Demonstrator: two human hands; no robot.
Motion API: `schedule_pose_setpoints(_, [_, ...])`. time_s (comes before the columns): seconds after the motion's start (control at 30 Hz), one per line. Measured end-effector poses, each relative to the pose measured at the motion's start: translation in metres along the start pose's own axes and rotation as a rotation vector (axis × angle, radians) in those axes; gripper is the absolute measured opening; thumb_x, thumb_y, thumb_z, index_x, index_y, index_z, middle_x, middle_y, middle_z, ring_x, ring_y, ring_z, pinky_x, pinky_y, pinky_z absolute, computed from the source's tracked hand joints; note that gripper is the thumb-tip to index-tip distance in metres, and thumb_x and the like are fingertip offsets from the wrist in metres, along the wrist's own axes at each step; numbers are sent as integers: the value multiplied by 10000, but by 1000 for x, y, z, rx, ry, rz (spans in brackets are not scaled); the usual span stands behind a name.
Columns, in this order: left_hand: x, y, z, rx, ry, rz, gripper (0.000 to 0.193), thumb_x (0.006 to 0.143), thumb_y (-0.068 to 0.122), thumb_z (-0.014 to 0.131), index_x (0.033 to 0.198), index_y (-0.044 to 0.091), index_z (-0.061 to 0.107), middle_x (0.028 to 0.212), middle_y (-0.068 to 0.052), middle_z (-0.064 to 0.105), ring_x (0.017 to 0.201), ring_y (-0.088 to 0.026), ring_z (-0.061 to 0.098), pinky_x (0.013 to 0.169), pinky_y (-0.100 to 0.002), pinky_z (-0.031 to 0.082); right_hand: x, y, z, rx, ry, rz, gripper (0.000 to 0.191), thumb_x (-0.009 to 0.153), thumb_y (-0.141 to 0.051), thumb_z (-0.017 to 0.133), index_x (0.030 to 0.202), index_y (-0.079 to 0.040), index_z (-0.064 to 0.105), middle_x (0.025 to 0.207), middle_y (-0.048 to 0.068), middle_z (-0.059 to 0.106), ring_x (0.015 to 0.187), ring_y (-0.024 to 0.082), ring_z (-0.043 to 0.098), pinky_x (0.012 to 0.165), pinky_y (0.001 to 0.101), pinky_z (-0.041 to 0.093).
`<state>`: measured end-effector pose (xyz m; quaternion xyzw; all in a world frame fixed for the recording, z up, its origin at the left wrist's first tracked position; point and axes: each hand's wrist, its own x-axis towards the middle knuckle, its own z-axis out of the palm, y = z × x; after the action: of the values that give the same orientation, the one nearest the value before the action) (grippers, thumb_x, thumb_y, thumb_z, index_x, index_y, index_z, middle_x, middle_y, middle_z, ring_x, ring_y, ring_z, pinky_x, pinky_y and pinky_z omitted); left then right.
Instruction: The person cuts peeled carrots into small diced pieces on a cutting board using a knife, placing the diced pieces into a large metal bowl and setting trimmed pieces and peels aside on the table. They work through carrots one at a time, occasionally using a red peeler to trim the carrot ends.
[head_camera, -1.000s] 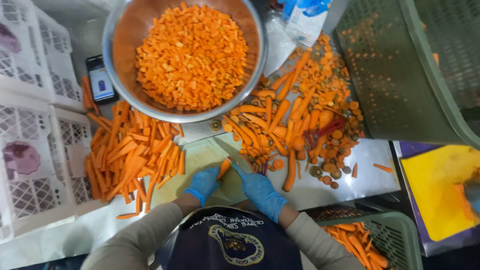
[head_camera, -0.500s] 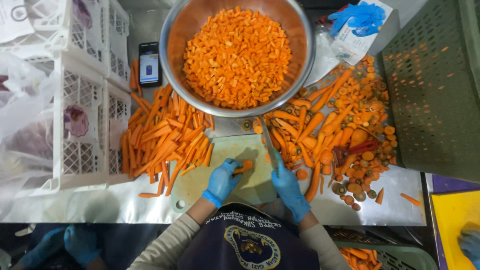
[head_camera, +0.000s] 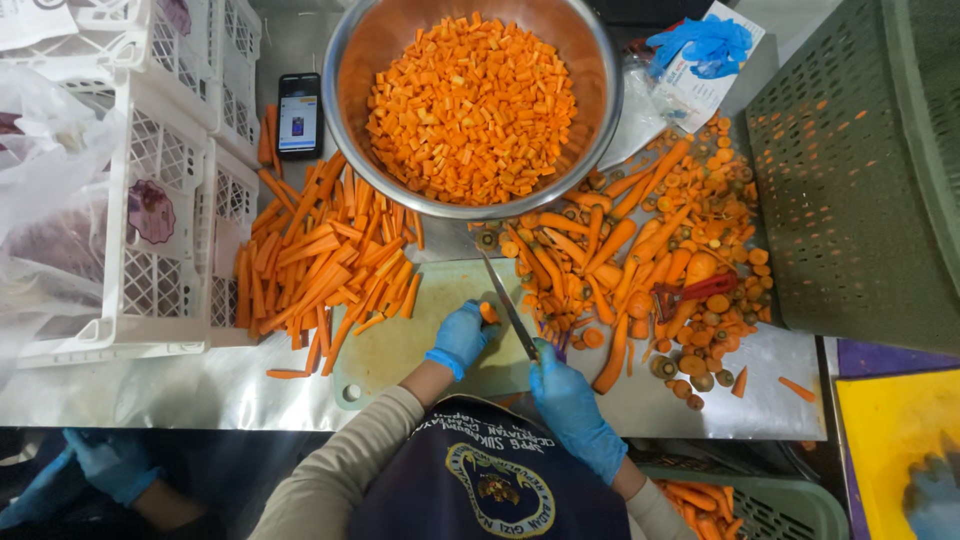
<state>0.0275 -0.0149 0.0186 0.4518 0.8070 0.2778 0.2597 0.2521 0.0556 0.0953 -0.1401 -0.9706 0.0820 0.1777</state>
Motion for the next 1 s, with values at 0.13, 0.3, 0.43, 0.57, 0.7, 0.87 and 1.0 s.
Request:
schedule_pose_setpoints(0.13, [2, 0, -2, 29, -17, 24, 315, 855, 258, 766, 1080, 68, 656, 1011, -212, 697, 927, -428, 678, 814, -504, 553, 17, -14, -19, 44, -92, 147, 295, 941, -96, 615, 1196, 52, 612, 797, 215, 654, 528, 318, 591, 486, 448, 483])
schedule_pose_setpoints(0.3, [-3, -4, -14, -111, 49, 214, 457, 782, 157, 748, 1228, 95, 671, 1041, -223, 697, 907, -438, 670, 767, -503, 549, 40, -21, -33, -32, -106, 80, 319, 932, -112, 623, 1226, 12, 625, 615, 128, 548, 487, 260, 550, 459, 412, 464])
schedule_pose_setpoints(0.43, [-1, -5, -19, -131, -14, 96, 401, 856, 229, 764, 1214, 97, 640, 1050, -201, 716, 961, -416, 680, 822, -482, 559, 55, -23, -38, -164, -25, -106, 397, 932, -95, 582, 1286, 85, 561, 649, 105, 532, 521, 236, 552, 472, 387, 456])
schedule_pose_setpoints(0.57, [1, -9, -16, -141, 3, 127, 402, 857, 218, 755, 1226, 106, 641, 1077, -198, 715, 966, -417, 676, 817, -480, 559, 72, -26, -43, 50, -305, 72, 402, 910, -80, 543, 1283, 70, 533, 584, 118, 566, 480, 279, 589, 437, 433, 465])
schedule_pose_setpoints(0.7, [2, -17, -13, -125, -1, 168, 380, 843, 221, 757, 1188, 105, 648, 1084, -195, 714, 954, -411, 679, 811, -481, 559, 89, -26, -47, 227, -610, 346, 338, 921, -82, 521, 1244, 18, 515, 622, 183, 654, 545, 366, 660, 482, 498, 487])
schedule_pose_setpoints(0.87, [4, -17, -12, -121, -9, 100, 370, 866, 250, 749, 1188, 97, 650, 1063, -202, 717, 943, -410, 681, 811, -485, 557, 107, -24, -38, 97, -635, 260, 238, 908, -50, 526, 1136, 16, 525, 679, 209, 671, 610, 397, 686, 520, 506, 531])
schedule_pose_setpoints(1.0, [-1, -10, -19, -105, -32, 7, 384, 881, 242, 764, 1211, 79, 655, 1037, -204, 732, 928, -404, 696, 820, -477, 562, 111, -21, -34, 39, -600, 152, 281, 881, -51, 540, 1141, 52, 508, 682, 204, 671, 607, 382, 700, 503, 488, 548])
